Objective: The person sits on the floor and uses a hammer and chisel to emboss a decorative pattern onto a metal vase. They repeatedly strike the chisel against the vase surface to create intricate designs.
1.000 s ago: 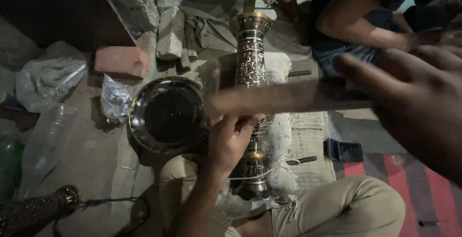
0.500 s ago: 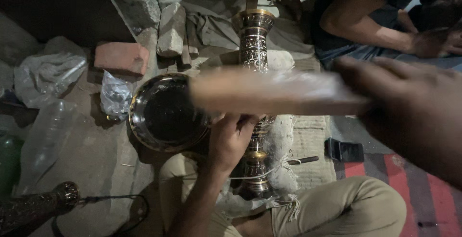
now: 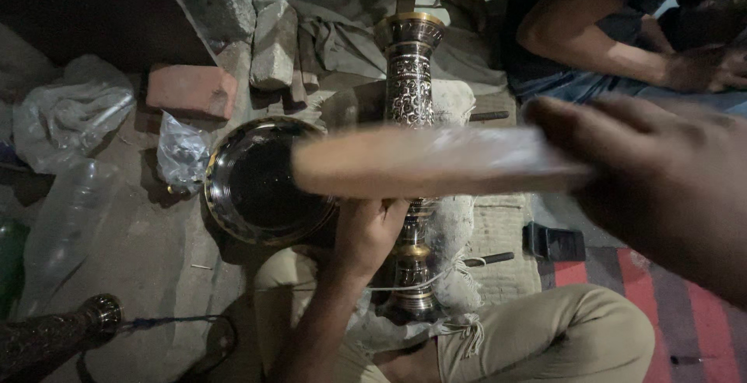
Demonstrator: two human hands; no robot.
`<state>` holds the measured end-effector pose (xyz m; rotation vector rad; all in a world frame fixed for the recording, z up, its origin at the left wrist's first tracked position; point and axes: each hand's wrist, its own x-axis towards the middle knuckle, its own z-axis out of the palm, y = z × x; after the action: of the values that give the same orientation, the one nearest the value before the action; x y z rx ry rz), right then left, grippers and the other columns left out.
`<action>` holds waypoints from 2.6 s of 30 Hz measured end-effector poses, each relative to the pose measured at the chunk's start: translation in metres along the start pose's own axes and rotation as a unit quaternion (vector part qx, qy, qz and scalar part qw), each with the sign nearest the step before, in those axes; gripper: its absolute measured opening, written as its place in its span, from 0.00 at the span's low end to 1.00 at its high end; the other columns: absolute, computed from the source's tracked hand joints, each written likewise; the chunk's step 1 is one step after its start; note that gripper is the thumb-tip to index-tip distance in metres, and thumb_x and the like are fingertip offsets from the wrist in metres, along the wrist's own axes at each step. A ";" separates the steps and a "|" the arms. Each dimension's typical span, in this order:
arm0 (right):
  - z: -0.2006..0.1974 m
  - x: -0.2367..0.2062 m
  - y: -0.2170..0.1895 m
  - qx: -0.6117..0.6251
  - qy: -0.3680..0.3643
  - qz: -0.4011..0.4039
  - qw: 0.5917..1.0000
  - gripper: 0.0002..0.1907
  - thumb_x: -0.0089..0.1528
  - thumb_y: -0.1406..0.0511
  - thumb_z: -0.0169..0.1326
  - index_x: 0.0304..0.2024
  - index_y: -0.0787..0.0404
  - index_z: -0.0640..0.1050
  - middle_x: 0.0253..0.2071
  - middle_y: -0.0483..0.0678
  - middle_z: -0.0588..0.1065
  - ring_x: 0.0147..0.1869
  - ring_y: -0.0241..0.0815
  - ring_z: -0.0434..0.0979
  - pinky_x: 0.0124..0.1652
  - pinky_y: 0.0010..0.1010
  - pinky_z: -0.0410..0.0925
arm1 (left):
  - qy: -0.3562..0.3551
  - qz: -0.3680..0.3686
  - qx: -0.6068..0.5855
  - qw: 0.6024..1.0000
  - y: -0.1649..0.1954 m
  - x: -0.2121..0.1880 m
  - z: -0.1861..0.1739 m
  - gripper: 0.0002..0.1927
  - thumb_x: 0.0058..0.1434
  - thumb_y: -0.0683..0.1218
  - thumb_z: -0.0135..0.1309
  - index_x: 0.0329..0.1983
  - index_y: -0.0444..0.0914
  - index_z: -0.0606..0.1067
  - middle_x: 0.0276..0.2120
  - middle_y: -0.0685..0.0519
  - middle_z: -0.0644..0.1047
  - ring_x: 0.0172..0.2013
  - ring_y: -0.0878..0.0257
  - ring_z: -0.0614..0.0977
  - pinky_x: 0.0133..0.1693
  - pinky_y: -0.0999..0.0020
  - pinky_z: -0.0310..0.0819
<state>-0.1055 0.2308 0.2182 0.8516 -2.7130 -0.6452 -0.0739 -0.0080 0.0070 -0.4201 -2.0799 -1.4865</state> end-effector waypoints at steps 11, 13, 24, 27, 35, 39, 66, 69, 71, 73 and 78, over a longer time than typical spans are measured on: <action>0.012 0.005 0.001 0.143 0.008 -0.006 0.990 0.36 0.53 0.57 0.64 0.65 0.48 0.73 0.45 0.52 0.80 0.40 0.48 0.84 0.37 0.37 0.76 | 0.025 0.075 0.038 0.996 -0.009 -0.001 0.001 0.12 0.69 0.39 0.55 0.54 0.34 0.70 0.42 0.46 0.80 0.43 0.55 0.84 0.46 0.59 0.79; 0.011 0.006 0.000 -0.013 -0.053 -0.018 0.998 0.34 0.61 0.57 0.62 0.70 0.45 0.71 0.41 0.47 0.81 0.39 0.41 0.84 0.40 0.33 0.76 | -0.004 0.042 -0.023 0.999 -0.007 0.002 0.000 0.12 0.70 0.41 0.57 0.55 0.36 0.72 0.42 0.49 0.82 0.40 0.59 0.86 0.40 0.65 0.82; 0.004 0.012 0.004 0.182 0.090 -0.014 0.979 0.33 0.54 0.63 0.65 0.63 0.56 0.74 0.43 0.53 0.80 0.45 0.47 0.83 0.44 0.38 0.75 | -0.026 -0.045 -0.005 0.999 0.013 0.015 -0.006 0.13 0.69 0.46 0.59 0.52 0.36 0.75 0.38 0.50 0.81 0.35 0.61 0.85 0.34 0.67 0.80; 0.006 0.011 0.004 0.071 0.021 0.017 0.997 0.34 0.56 0.64 0.66 0.65 0.51 0.75 0.42 0.50 0.81 0.45 0.45 0.84 0.47 0.38 0.76 | -0.006 0.004 -0.014 1.000 0.015 0.018 -0.006 0.15 0.71 0.46 0.57 0.58 0.37 0.74 0.41 0.50 0.81 0.39 0.61 0.86 0.37 0.68 0.81; 0.013 0.005 0.012 0.316 0.064 0.028 0.946 0.36 0.50 0.67 0.61 0.63 0.62 0.73 0.48 0.55 0.80 0.47 0.48 0.83 0.43 0.38 0.76 | -0.033 -0.070 -0.006 0.997 0.013 0.016 -0.005 0.15 0.68 0.45 0.60 0.56 0.39 0.77 0.36 0.50 0.81 0.31 0.64 0.84 0.29 0.68 0.77; 0.027 0.001 0.018 0.098 -0.038 0.038 0.994 0.30 0.61 0.66 0.61 0.67 0.51 0.73 0.47 0.49 0.82 0.44 0.43 0.85 0.42 0.34 0.78 | 0.000 -0.002 -0.004 1.000 0.012 0.016 -0.002 0.14 0.69 0.45 0.60 0.57 0.39 0.75 0.42 0.49 0.82 0.38 0.63 0.86 0.35 0.68 0.82; 0.000 -0.022 0.036 0.121 0.063 -0.032 0.990 0.35 0.53 0.61 0.62 0.65 0.52 0.74 0.45 0.48 0.80 0.45 0.43 0.83 0.45 0.34 0.75 | 0.096 -0.006 0.034 0.995 0.017 -0.016 0.024 0.11 0.64 0.37 0.63 0.47 0.34 0.75 0.38 0.46 0.82 0.37 0.53 0.85 0.38 0.62 0.78; -0.005 -0.023 0.036 -0.014 0.044 -0.060 0.997 0.34 0.57 0.58 0.61 0.67 0.45 0.74 0.38 0.44 0.80 0.41 0.39 0.83 0.44 0.35 0.76 | 0.101 -0.056 -0.030 0.993 0.021 -0.017 0.030 0.10 0.65 0.37 0.62 0.48 0.34 0.75 0.39 0.48 0.82 0.35 0.58 0.84 0.37 0.65 0.79; -0.009 -0.028 0.038 0.180 0.105 -0.039 0.977 0.34 0.50 0.58 0.62 0.61 0.53 0.76 0.40 0.46 0.80 0.40 0.40 0.82 0.39 0.33 0.74 | 0.134 -0.013 -0.064 0.989 0.026 -0.017 0.033 0.12 0.68 0.37 0.60 0.53 0.32 0.73 0.44 0.45 0.79 0.42 0.55 0.81 0.44 0.62 0.78; -0.011 -0.035 0.036 -0.076 -0.002 -0.053 0.996 0.33 0.61 0.59 0.59 0.69 0.45 0.69 0.35 0.40 0.77 0.34 0.32 0.79 0.38 0.29 0.73 | 0.105 -0.066 -0.032 0.992 0.033 -0.016 0.032 0.17 0.66 0.40 0.61 0.56 0.33 0.72 0.41 0.49 0.82 0.41 0.60 0.85 0.42 0.67 0.82; 0.004 -0.038 0.039 -0.028 -0.008 0.017 0.999 0.30 0.62 0.63 0.56 0.69 0.50 0.72 0.37 0.47 0.79 0.31 0.34 0.78 0.34 0.26 0.73 | 0.074 -0.097 -0.043 0.992 0.047 -0.002 0.027 0.13 0.69 0.42 0.60 0.54 0.39 0.71 0.42 0.51 0.84 0.40 0.61 0.88 0.42 0.69 0.86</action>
<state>-0.0954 0.2828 0.2295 0.7882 -2.7036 -0.7207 -0.0535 0.0335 0.0359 -0.1379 -1.9912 -1.6699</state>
